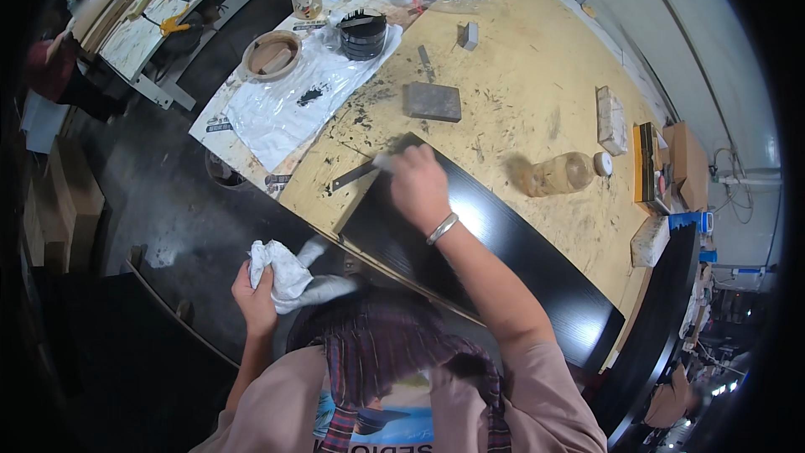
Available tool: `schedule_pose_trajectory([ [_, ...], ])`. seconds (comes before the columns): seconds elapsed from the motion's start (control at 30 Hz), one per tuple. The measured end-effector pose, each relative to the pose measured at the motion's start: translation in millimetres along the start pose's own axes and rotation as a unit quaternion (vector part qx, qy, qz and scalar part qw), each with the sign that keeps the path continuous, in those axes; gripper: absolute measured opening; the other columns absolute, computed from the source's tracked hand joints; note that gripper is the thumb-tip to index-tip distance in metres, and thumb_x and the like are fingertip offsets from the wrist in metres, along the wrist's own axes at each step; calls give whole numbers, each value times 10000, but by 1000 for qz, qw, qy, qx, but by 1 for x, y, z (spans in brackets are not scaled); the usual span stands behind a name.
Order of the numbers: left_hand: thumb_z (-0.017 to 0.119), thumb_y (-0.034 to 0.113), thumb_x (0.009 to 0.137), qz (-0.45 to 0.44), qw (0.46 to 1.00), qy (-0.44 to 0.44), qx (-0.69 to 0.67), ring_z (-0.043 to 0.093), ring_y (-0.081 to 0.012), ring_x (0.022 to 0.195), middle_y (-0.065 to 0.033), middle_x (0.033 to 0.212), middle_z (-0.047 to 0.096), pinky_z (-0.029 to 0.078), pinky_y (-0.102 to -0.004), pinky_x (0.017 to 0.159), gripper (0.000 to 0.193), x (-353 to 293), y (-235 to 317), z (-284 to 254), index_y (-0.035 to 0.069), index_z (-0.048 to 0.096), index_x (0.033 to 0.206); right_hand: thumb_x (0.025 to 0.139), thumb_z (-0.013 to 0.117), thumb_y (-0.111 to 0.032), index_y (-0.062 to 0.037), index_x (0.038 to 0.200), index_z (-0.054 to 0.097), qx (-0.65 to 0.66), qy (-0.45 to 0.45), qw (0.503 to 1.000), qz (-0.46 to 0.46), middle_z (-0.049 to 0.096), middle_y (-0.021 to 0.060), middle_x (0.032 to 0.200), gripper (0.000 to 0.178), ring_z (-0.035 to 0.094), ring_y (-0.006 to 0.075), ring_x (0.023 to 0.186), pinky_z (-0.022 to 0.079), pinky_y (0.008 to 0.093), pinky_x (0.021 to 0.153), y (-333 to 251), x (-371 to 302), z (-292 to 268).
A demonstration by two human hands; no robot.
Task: The person wipes a long black wooden board with a white cloth, then uses a small sanding block to rub the surface, and continues wiping the board with the cloth. The person repeats this cycle of sanding and wiping across the board's surface.
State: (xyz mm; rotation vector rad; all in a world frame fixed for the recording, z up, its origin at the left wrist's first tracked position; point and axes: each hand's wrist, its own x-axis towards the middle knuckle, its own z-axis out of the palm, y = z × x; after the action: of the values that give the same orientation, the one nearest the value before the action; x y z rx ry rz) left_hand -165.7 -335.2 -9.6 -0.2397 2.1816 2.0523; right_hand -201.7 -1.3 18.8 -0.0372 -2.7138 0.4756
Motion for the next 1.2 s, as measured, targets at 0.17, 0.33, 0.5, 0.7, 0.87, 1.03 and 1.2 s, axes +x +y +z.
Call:
schedule_pose_trajectory([
  [0.17,659,51,927,-15,999,4,41,575,-88,840,-48,897,675,491,-267,781,183,1,-14,-2,-66,665,1068,727,728,-33,-47,1036,716,107,-67,992,-30,613,116,892,310,573,327,862,533,428,731,-27,-11,-17],
  [0.33,644,32,927,-13,999,-1,49,574,-89,836,-44,903,675,489,-267,780,166,3,-8,7,-63,662,1061,720,740,-50,-47,1012,709,109,-135,983,-58,611,110,901,294,596,315,885,551,414,748,-30,-25,-3],
  [0.5,628,15,933,-13,999,-16,51,580,-91,856,-39,933,681,489,-268,798,173,6,-3,7,-63,657,1084,738,697,-48,-21,942,731,-17,7,999,27,630,154,881,208,605,361,893,531,443,773,59,28,1],
  [0.7,627,21,942,-29,998,-27,45,584,-91,876,-42,961,682,490,-267,812,189,9,-6,5,-69,652,1106,741,712,-74,-32,902,718,11,57,992,111,625,163,877,167,629,373,832,539,460,742,53,28,-5],
  [0.87,627,18,944,-34,998,-40,41,581,-89,879,-41,963,679,488,-262,813,187,12,-6,10,-70,652,1107,775,728,-110,-19,925,710,39,69,972,221,637,196,907,177,641,405,833,541,477,743,46,17,8],
  [1.03,624,20,945,-28,996,-60,52,571,-85,861,-34,939,673,484,-258,794,171,17,-8,16,-66,655,1090,783,732,-133,-6,941,698,58,96,965,239,639,209,917,206,640,422,830,541,487,748,35,24,20],
  [1.2,623,20,939,-18,994,-69,78,566,-84,837,-26,909,665,484,-261,771,163,18,-5,21,-67,654,1073,769,738,-167,4,850,688,-3,72,944,322,646,186,905,195,653,393,811,543,478,728,44,-1,8],
])
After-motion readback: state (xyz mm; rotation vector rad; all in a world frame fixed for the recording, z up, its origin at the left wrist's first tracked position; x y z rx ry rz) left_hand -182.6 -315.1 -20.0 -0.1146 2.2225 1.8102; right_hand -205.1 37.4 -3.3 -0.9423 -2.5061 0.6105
